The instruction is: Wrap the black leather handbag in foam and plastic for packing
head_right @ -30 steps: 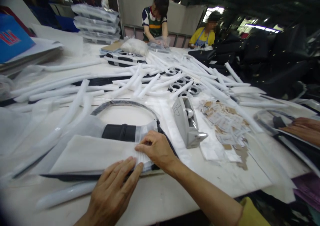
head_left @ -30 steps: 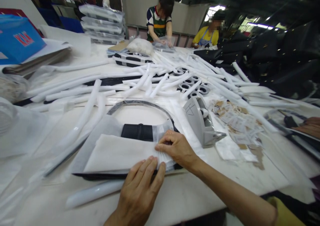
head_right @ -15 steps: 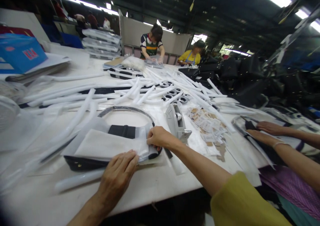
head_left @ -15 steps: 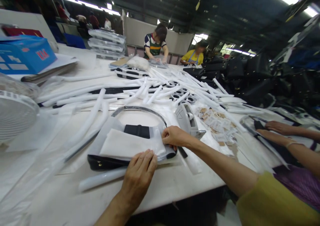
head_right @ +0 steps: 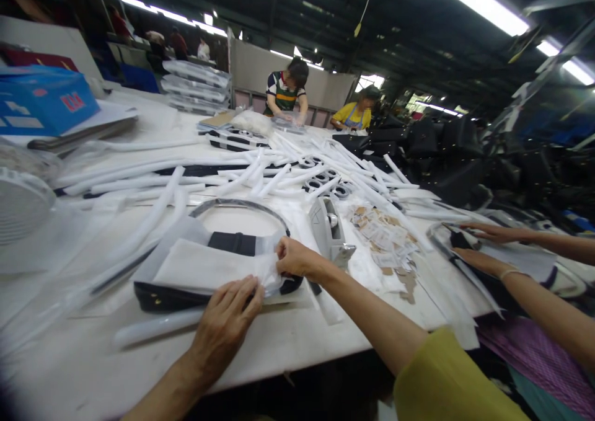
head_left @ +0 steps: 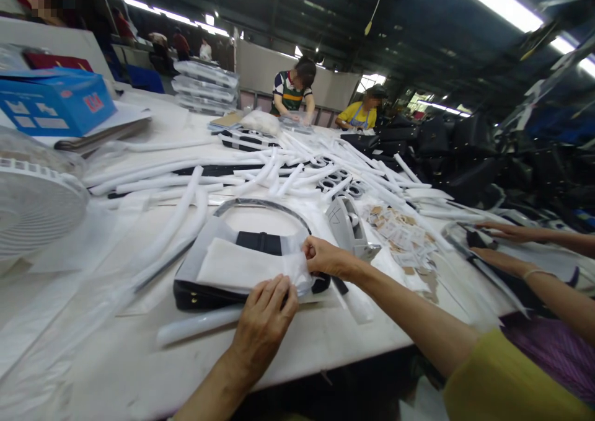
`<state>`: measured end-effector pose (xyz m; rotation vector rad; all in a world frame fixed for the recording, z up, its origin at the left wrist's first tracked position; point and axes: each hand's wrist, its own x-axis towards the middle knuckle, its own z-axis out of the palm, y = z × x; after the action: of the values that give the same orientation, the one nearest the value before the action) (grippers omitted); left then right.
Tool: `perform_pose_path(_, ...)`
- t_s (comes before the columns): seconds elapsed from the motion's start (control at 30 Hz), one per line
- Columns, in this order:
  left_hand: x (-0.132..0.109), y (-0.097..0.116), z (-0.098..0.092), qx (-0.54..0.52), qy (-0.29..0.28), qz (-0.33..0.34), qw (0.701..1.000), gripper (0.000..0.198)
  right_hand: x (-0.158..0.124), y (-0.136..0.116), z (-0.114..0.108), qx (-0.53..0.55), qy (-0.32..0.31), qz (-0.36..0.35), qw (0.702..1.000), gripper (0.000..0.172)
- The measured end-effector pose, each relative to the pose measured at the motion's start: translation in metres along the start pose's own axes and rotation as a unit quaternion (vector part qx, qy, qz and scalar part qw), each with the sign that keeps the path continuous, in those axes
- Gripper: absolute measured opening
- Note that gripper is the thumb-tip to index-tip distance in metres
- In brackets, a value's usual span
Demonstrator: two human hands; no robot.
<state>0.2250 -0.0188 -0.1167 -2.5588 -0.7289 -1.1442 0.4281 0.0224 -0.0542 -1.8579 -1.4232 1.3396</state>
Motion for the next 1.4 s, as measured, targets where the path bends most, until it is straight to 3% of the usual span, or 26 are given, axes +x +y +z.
perform_pose_path(0.3, 0.000, 0.004, 0.000, -0.015, -0.018, -0.013, 1.000, 0.029, 0.008, -0.007, -0.014, 0.068, -0.102, 0.011, 0.992, 0.031)
perform_pose_path(0.43, 0.000, 0.005, 0.001, -0.012, -0.018, -0.018, 1.000, 0.028, 0.011, -0.002, -0.021, 0.053, -0.114, 0.006, 0.992, 0.030)
perform_pose_path(0.53, -0.001, 0.004, 0.002, -0.007, -0.024, -0.020, 0.999, 0.028, 0.006, -0.002, -0.028, 0.021, -0.081, -0.003, 0.997, 0.028)
perform_pose_path(0.6, -0.001, 0.004, 0.002, -0.007, -0.029, -0.020, 0.999, 0.028, -0.004, -0.006, -0.031, -0.003, -0.020, -0.023, 1.000, 0.025)
perform_pose_path(0.67, -0.001, 0.004, 0.002, -0.011, -0.035, -0.017, 0.999, 0.029, -0.016, -0.014, -0.030, -0.052, 0.056, -0.081, 0.994, 0.017)
perform_pose_path(0.73, -0.001, 0.003, 0.001, -0.010, -0.037, -0.014, 0.999, 0.030, -0.026, -0.021, -0.024, -0.122, 0.090, -0.160, 0.975, 0.024)
perform_pose_path(0.8, 0.000, 0.003, 0.000, -0.006, -0.036, -0.011, 0.999, 0.030, -0.028, -0.024, -0.015, -0.201, 0.075, -0.223, 0.951, 0.044)
perform_pose_path(0.87, 0.000, 0.003, -0.001, -0.003, -0.029, -0.011, 1.000, 0.030, -0.022, -0.022, -0.007, -0.260, 0.053, -0.242, 0.933, 0.055)
perform_pose_path(1.07, 0.000, 0.003, 0.001, -0.009, -0.018, -0.012, 1.000, 0.030, -0.012, -0.009, 0.000, -0.261, 0.070, -0.248, 0.930, 0.007)
perform_pose_path(1.23, 0.001, 0.003, 0.001, -0.014, -0.020, -0.014, 1.000, 0.033, -0.020, -0.011, 0.007, -0.193, 0.105, -0.313, 0.924, 0.008)
perform_pose_path(1.4, -0.001, 0.003, 0.001, -0.021, -0.025, -0.019, 0.999, 0.034, -0.014, -0.010, 0.015, -0.291, 0.102, -0.274, 0.911, 0.009)
